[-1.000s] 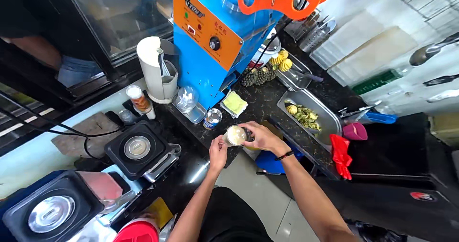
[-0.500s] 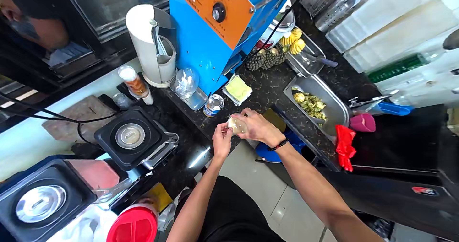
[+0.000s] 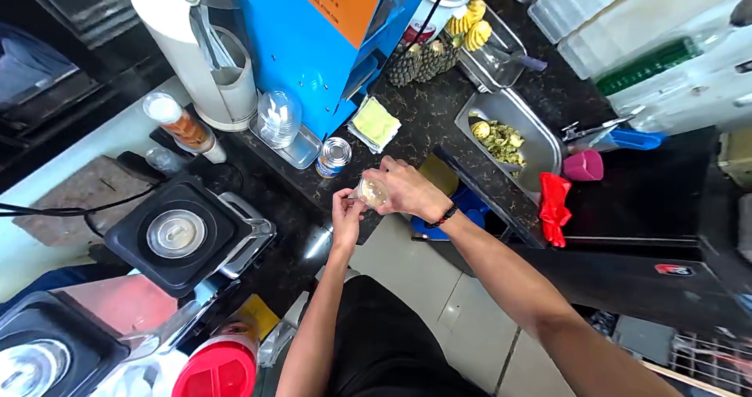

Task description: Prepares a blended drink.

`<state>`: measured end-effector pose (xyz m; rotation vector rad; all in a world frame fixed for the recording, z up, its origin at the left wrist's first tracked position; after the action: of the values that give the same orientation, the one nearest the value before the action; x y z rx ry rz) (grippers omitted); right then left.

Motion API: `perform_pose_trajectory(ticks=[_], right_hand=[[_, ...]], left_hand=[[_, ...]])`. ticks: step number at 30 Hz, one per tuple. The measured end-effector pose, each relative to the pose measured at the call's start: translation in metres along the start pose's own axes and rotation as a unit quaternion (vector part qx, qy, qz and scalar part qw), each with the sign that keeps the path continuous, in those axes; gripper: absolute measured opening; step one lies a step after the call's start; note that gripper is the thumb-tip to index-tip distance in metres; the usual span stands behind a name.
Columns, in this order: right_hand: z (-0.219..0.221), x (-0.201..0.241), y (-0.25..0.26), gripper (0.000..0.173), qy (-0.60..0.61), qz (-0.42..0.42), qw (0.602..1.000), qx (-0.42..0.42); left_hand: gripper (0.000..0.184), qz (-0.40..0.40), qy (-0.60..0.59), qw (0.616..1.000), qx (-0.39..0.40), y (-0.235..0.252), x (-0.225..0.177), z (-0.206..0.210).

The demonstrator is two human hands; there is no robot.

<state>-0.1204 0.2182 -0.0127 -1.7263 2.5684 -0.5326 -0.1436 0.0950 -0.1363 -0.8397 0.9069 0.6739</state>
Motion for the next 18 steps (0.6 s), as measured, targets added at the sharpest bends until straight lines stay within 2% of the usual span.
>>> perform_pose_trajectory(ticks=[2, 4, 6, 8, 10, 13, 15, 18], right_hand=[[0.003, -0.024, 0.001, 0.1, 0.064, -0.003, 0.998, 0.02], [0.008, -0.066, 0.001, 0.109, 0.168, 0.044, 0.984, 0.037], [0.035, -0.117, -0.001, 0.1, 0.258, 0.121, 0.958, 0.023], [0.096, -0.148, 0.005, 0.092, 0.31, 0.175, 0.933, 0.046], [0.151, -0.147, 0.016, 0.101, 0.357, 0.15, 0.919, 0.069], [0.17, -0.118, 0.033, 0.117, 0.455, 0.102, 0.882, 0.06], [0.176, -0.111, 0.036, 0.109, 0.462, 0.11, 0.878, 0.061], [0.184, -0.121, 0.032, 0.09, 0.398, 0.138, 0.902, 0.093]], left_hand=[[0.052, 0.001, 0.039, 0.999, 0.006, 0.001, -0.001, -0.004], [0.057, 0.048, 0.069, 0.996, 0.01, 0.008, 0.011, -0.01], [0.058, 0.118, 0.105, 0.987, 0.018, 0.016, 0.033, -0.017], [0.075, 0.162, 0.164, 0.972, 0.033, 0.02, 0.046, -0.018], [0.099, 0.194, 0.216, 0.956, 0.038, 0.025, 0.052, -0.007], [0.12, 0.242, 0.237, 0.941, 0.0, 0.033, 0.059, 0.01], [0.117, 0.246, 0.216, 0.944, -0.034, 0.035, 0.06, 0.018], [0.101, 0.236, 0.208, 0.946, -0.078, 0.032, 0.053, 0.032]])
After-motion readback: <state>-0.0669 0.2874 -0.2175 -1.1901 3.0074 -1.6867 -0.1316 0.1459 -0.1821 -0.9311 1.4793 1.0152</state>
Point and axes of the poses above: each hand's wrist, its own y-axis towards the middle knuckle, its own z-axis out of the palm, x = y × z, the point moved 7 cm from there along y, towards the middle knuckle, and after that the axes turned 13 degrees about z, right-handed, at the moved point
